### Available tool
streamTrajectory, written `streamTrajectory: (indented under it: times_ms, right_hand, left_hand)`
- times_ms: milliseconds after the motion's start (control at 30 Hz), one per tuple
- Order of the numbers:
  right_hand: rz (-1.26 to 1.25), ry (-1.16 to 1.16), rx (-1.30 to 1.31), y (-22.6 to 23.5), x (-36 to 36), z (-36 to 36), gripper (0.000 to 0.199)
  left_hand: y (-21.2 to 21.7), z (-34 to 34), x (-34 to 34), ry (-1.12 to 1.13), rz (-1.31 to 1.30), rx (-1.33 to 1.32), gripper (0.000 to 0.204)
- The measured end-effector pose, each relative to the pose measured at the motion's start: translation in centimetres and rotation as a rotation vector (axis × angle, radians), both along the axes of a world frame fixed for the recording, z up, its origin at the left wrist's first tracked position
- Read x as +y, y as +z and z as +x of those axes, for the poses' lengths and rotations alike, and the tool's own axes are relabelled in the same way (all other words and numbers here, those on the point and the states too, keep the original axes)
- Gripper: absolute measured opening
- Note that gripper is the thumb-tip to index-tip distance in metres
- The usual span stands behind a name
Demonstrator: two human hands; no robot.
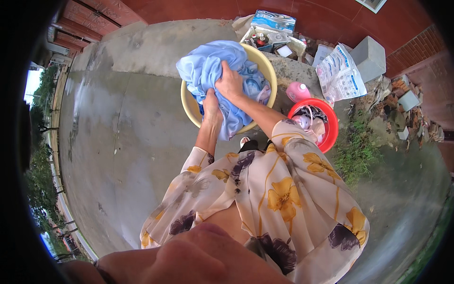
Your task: The person washes a blue patterned cloth by hand in a yellow basin of soapy water, scrubbing the material and lifting it to check it.
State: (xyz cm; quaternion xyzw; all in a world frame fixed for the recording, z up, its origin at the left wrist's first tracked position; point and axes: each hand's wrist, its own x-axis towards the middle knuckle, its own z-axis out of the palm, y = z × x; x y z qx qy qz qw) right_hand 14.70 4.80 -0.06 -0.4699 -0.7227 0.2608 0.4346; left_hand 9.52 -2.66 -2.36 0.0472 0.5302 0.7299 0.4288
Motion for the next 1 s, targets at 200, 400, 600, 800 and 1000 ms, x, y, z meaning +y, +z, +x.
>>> streamTrajectory:
  times_ms: [200, 400, 600, 800, 1000]
  right_hand:
    - [-0.033, 0.114, 0.107, -1.9, -1.4, -0.5, 0.018]
    - [0.132, 0.426, 0.102, -0.8, -7.9, 0.1, 0.014]
    - [-0.24, 0.197, -0.031, -1.4, 8.0, 7.2, 0.037]
    - [-0.364, 0.495, -0.04, 2.9, 10.2, -0.6, 0.103]
    - [-0.145, 0.954, 0.153, -0.7, -2.7, -5.5, 0.03]
  left_hand:
    - [-4.8, -2.7, -0.2, -0.1, 0.014, -0.234, 0.038]
    - [-5.5, -3.7, -0.7, -0.311, 0.695, -0.399, 0.033]
    - [4.5, -5.3, -6.2, -0.294, -0.154, 0.231, 0.061]
    - [5.7, -5.6, -9.0, -0.236, 0.254, -0.045, 0.079]
    - [-0.6, -11.2, -4.1, -0.17, 0.176, -0.515, 0.089]
